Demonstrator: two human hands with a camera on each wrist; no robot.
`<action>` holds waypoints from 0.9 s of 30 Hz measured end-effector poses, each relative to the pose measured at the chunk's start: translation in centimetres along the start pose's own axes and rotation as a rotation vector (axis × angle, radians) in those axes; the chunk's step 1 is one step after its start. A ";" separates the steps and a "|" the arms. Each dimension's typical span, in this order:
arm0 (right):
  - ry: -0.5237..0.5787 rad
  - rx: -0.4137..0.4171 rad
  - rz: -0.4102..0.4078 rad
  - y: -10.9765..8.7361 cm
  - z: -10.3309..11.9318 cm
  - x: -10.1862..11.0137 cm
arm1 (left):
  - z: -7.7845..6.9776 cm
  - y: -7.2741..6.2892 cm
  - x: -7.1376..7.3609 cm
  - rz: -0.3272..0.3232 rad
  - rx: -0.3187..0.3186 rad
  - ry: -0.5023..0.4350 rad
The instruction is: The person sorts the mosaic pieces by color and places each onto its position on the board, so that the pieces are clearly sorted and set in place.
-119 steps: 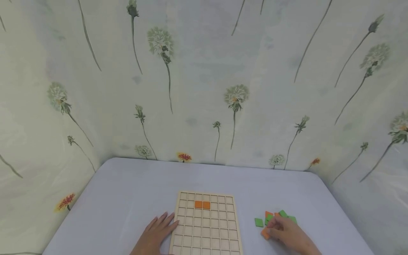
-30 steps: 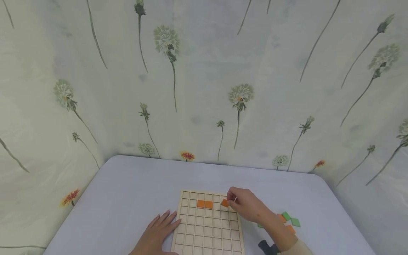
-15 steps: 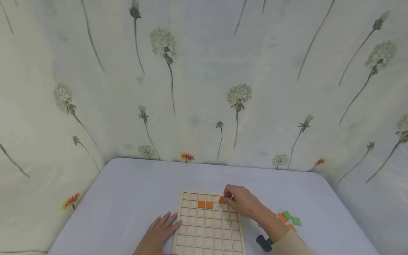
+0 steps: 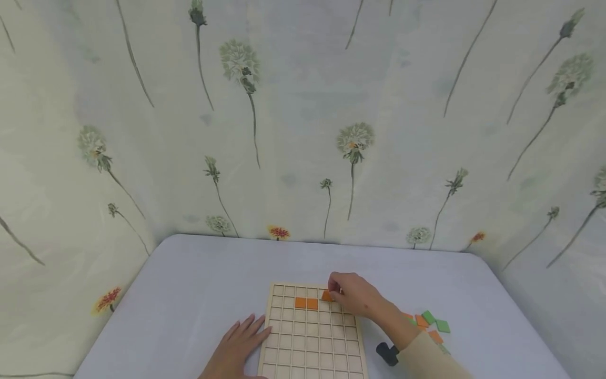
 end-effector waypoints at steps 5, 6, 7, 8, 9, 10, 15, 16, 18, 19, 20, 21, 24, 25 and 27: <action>0.004 -0.004 0.024 0.3 0.2 -0.3 | -0.1 -0.2 0.1 -0.028 -0.021 -0.001; 0.008 -0.005 0.031 0.3 0.3 -0.3 | -0.1 -0.2 0.1 -0.034 -0.026 0.000; 0.008 -0.006 0.036 0.3 0.4 -0.4 | -0.1 -0.2 0.1 -0.038 -0.028 0.004; 0.010 -0.005 0.038 0.3 0.5 -0.4 | -0.1 -0.2 0.1 -0.041 -0.030 0.005; 0.006 -0.003 0.040 0.3 0.6 -0.4 | -0.1 -0.2 0.1 -0.041 -0.030 0.007; 0.005 0.000 0.042 0.3 0.7 -0.4 | -0.1 -0.2 0.1 -0.042 -0.031 0.011; -0.015 0.018 0.039 0.3 0.9 -0.5 | 0.0 -0.2 0.0 -0.022 -0.015 -0.002; -0.019 0.022 0.039 0.3 0.9 -0.5 | 0.0 -0.1 0.0 -0.016 -0.008 -0.011; -0.028 0.028 0.038 0.3 0.9 -0.5 | -0.1 -0.1 0.1 -0.005 0.005 -0.031; -0.034 0.027 0.038 0.4 0.9 -0.6 | -0.1 0.0 0.2 -0.002 0.009 -0.037; -0.040 0.027 0.036 0.4 0.9 -0.6 | -0.1 0.0 0.2 0.000 0.012 -0.041; -0.043 0.027 0.036 0.5 0.8 -0.6 | -0.1 0.0 0.3 0.000 0.012 -0.043; -0.058 0.016 0.030 0.7 0.7 -0.9 | -0.2 -0.1 0.4 -0.004 0.004 -0.032; -0.062 0.011 0.027 0.7 0.6 -0.9 | -0.2 -0.1 0.4 -0.006 0.002 -0.031; -0.065 0.005 0.022 0.9 0.5 -1.1 | -0.2 -0.1 0.4 -0.008 0.000 -0.030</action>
Point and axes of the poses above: each hand's wrist, its own y-axis towards the middle knuckle, its own x-axis out of the back of the hand, z = x × y, the point moved 4 cm from there along y, towards the middle knuckle, and after that the axes turned 8 degrees about -x, right-handed, at the moved point
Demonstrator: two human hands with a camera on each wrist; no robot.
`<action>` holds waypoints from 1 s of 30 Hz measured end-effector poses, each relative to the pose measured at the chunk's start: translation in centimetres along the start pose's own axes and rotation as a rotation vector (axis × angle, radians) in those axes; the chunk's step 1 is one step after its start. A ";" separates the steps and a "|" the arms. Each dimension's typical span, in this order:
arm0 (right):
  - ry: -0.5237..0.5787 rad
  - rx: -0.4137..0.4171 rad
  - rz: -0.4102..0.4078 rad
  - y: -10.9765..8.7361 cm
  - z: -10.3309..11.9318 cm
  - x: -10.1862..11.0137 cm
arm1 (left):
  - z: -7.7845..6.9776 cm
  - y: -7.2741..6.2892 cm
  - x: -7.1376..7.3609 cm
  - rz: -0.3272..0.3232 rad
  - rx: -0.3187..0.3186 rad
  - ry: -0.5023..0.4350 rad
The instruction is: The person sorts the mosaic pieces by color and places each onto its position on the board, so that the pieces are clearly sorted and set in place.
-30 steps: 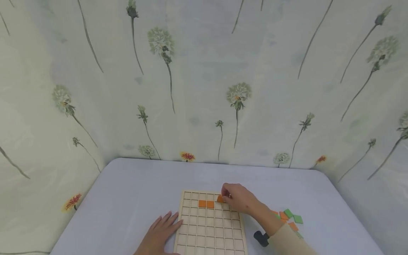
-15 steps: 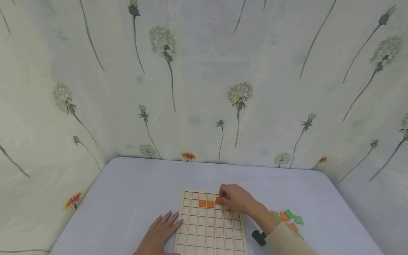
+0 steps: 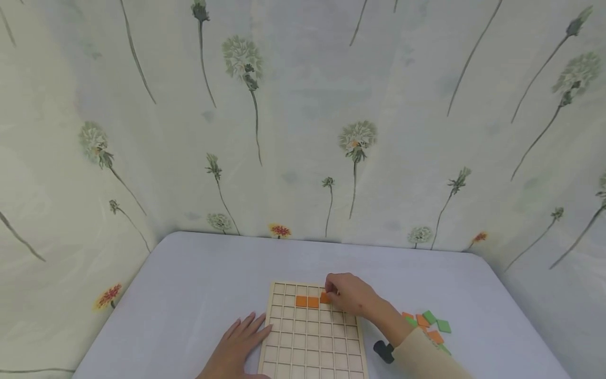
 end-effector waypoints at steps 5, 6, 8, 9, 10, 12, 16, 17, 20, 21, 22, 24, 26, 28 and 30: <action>0.001 -0.010 0.006 0.1 -0.2 -0.3 | 0.0 0.0 0.0 0.000 0.005 -0.005; 0.003 -0.009 0.010 0.1 -0.2 -0.3 | 0.0 0.1 0.0 0.002 0.009 -0.008; 0.009 0.000 0.013 0.1 -0.2 -0.3 | 0.0 0.1 0.1 0.005 0.015 -0.016; 0.009 0.006 0.015 0.1 -0.1 -0.3 | 0.0 0.1 0.1 0.007 0.019 -0.020; 0.009 0.012 0.017 0.1 -0.1 -0.3 | 0.0 0.1 0.1 0.007 0.020 -0.024; 0.010 0.026 0.018 0.1 -0.1 -0.3 | -0.1 0.1 0.1 0.010 0.021 -0.025; 0.010 0.028 0.024 0.1 -0.2 -0.4 | -0.1 0.1 0.2 0.011 0.021 -0.024; 0.013 0.026 0.027 0.0 -0.2 -0.4 | -0.1 0.1 0.2 0.012 0.021 -0.022; 0.022 0.010 0.043 0.0 -0.2 -0.5 | -0.1 0.1 0.3 0.010 0.021 -0.027; 0.027 0.008 0.047 0.0 -0.2 -0.5 | -0.1 0.1 0.3 0.010 0.022 -0.029; 0.030 0.004 0.052 0.0 -0.2 -0.5 | -0.1 0.2 0.3 0.011 0.023 -0.029; 0.032 0.003 0.055 -0.1 -0.1 -0.6 | 0.0 0.2 0.2 0.019 0.025 -0.027; 0.035 0.010 0.054 -0.2 -0.1 -0.6 | 0.0 0.2 0.1 0.027 0.028 -0.026; 0.036 0.012 0.053 -0.3 -0.1 -0.6 | 0.1 0.3 0.0 0.033 0.029 -0.019; 0.040 0.015 0.050 -0.3 -0.1 -0.5 | 0.1 0.3 -0.1 0.030 0.026 -0.020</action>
Point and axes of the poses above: each hand's wrist, its own y-axis towards the middle knuckle, its own x-axis out of the back of the hand, z = x × y, the point moved 4 cm from there along y, towards the middle knuckle, and after that the axes turned 8 degrees about -x, right-handed, at the moved point
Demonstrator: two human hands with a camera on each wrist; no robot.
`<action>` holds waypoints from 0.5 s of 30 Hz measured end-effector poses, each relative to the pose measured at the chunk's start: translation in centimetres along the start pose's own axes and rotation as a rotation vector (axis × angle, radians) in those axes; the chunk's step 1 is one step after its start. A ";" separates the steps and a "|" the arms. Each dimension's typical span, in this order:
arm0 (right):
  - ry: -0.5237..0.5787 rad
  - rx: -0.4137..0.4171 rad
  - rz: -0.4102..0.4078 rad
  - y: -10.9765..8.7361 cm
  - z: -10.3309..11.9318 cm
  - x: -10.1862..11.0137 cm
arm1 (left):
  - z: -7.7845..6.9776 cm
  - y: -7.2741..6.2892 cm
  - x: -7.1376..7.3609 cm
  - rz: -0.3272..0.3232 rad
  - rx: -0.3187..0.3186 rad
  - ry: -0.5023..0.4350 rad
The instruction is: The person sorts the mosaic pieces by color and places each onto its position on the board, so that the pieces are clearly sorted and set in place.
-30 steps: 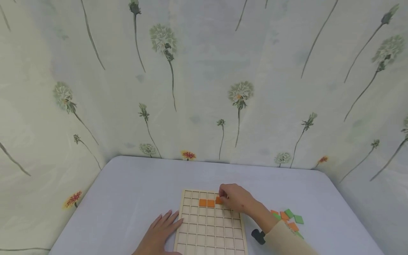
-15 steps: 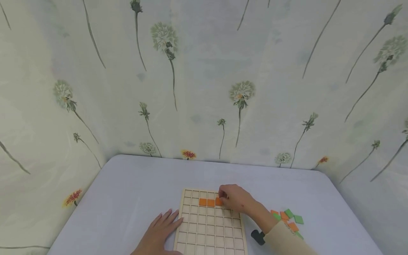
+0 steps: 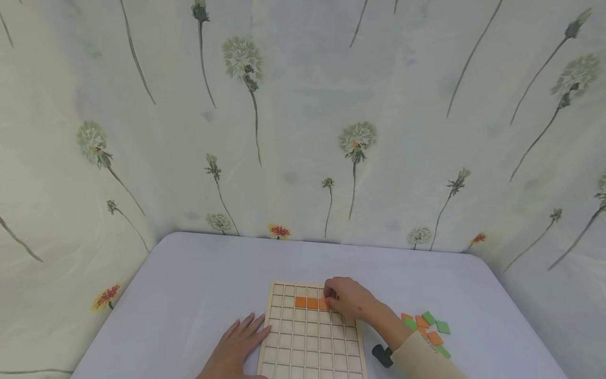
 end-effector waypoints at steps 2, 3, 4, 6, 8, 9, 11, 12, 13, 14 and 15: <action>0.005 0.005 -0.002 -0.1 0.0 0.0 | 0.0 -0.1 0.0 -0.008 -0.004 -0.002; 0.006 0.006 -0.004 -0.1 0.0 0.0 | 0.0 -0.1 0.0 -0.010 -0.005 0.001; 0.007 0.009 -0.006 -0.1 0.0 0.0 | 0.0 -0.1 0.0 -0.013 -0.005 -0.002; 0.009 0.013 -0.009 -0.1 -0.1 -0.1 | 0.0 -0.1 0.0 -0.016 -0.006 0.002; 0.009 0.014 -0.010 -0.1 -0.2 -0.2 | 0.0 -0.1 -0.1 -0.018 -0.005 0.007; 0.009 0.013 -0.010 0.0 -0.2 -0.2 | 0.0 -0.1 -0.1 -0.019 -0.005 0.007; 0.012 0.010 -0.008 0.0 -0.3 -0.3 | 0.0 -0.1 -0.1 -0.019 -0.006 0.011; 0.014 0.009 -0.008 -0.1 -0.3 -0.3 | 0.0 -0.1 -0.1 -0.019 -0.006 0.010; 0.016 0.007 -0.007 -0.1 -0.2 -0.3 | 0.0 -0.1 -0.1 -0.018 -0.005 0.011; 0.018 0.006 -0.008 -0.1 -0.2 -0.3 | 0.0 -0.1 -0.1 -0.017 -0.004 0.011; 0.018 0.007 -0.009 -0.2 -0.1 -0.2 | 0.0 -0.1 -0.1 -0.017 -0.003 0.010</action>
Point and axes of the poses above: each hand's wrist, its own y-axis towards the middle knuckle, its own x-axis out of the back of the hand, z = x × y, the point moved 4 cm from there along y, towards the middle knuckle, and after that the axes turned 8 degrees about -x, right-handed, at the moved point
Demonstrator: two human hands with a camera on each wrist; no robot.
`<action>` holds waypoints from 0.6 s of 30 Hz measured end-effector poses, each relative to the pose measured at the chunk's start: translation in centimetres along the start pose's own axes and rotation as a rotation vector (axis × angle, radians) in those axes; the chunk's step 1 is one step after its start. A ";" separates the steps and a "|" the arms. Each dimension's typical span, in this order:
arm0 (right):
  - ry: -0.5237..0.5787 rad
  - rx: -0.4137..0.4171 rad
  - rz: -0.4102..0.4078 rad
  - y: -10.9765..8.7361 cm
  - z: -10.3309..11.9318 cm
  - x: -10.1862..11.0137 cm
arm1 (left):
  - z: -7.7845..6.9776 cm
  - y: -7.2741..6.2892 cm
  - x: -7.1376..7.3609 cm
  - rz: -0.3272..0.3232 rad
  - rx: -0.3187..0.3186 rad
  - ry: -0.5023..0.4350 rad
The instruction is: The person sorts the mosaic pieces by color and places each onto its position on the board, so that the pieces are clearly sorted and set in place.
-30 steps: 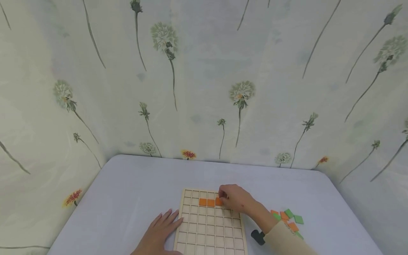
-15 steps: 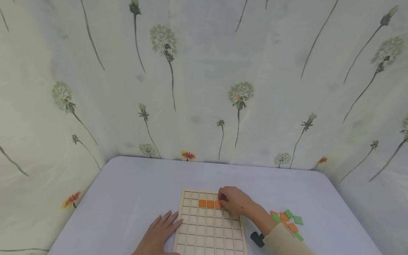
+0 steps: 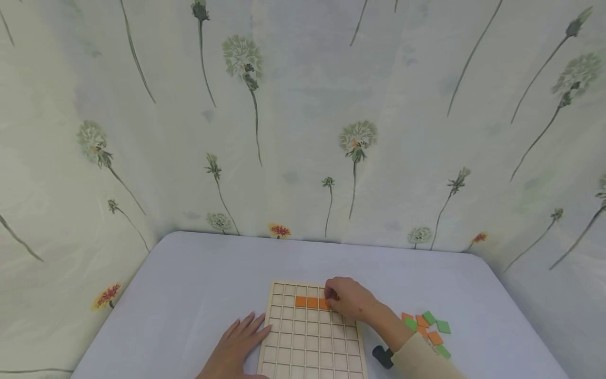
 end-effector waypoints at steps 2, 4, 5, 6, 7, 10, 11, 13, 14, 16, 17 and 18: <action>-0.002 0.004 -0.005 -0.1 0.1 0.1 | 0.0 0.0 0.1 -0.002 0.000 0.002; -0.007 0.010 -0.009 -0.1 0.2 0.3 | -0.1 0.0 0.2 -0.006 0.000 0.004; -0.009 0.013 -0.011 -0.1 0.1 0.3 | -0.1 0.0 0.2 -0.007 -0.001 0.002; -0.010 0.015 -0.012 0.0 0.1 0.3 | -0.1 0.0 0.2 -0.008 -0.001 0.001; -0.011 0.016 -0.011 0.0 0.1 0.3 | -0.1 0.1 0.2 -0.007 0.000 0.002; -0.004 0.016 -0.006 0.0 0.0 0.3 | 0.0 0.1 0.2 -0.002 0.001 -0.004; -0.003 0.013 -0.001 0.0 -0.1 0.2 | 0.0 0.1 0.1 0.002 0.002 -0.004; -0.004 0.003 0.009 0.0 -0.2 0.0 | 0.0 0.1 0.0 0.011 0.007 -0.002; -0.005 0.001 0.012 0.0 -0.3 0.0 | 0.0 0.1 -0.1 0.016 0.009 0.000; -0.011 -0.001 0.015 0.0 -0.4 -0.2 | 0.0 0.1 -0.1 0.024 0.013 0.007; -0.014 -0.002 0.016 0.0 -0.4 -0.2 | 0.0 0.1 -0.1 0.026 0.016 0.007; -0.012 0.001 0.016 0.0 -0.4 -0.2 | 0.0 0.1 -0.1 0.026 0.016 0.008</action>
Point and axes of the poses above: each hand's wrist, its own y-axis towards the middle knuckle, its own x-axis out of the back of the hand, z = x × y, the point moved 4 cm from there along y, towards the middle knuckle, and after that the axes turned 8 degrees about -x, right-handed, at the moved point
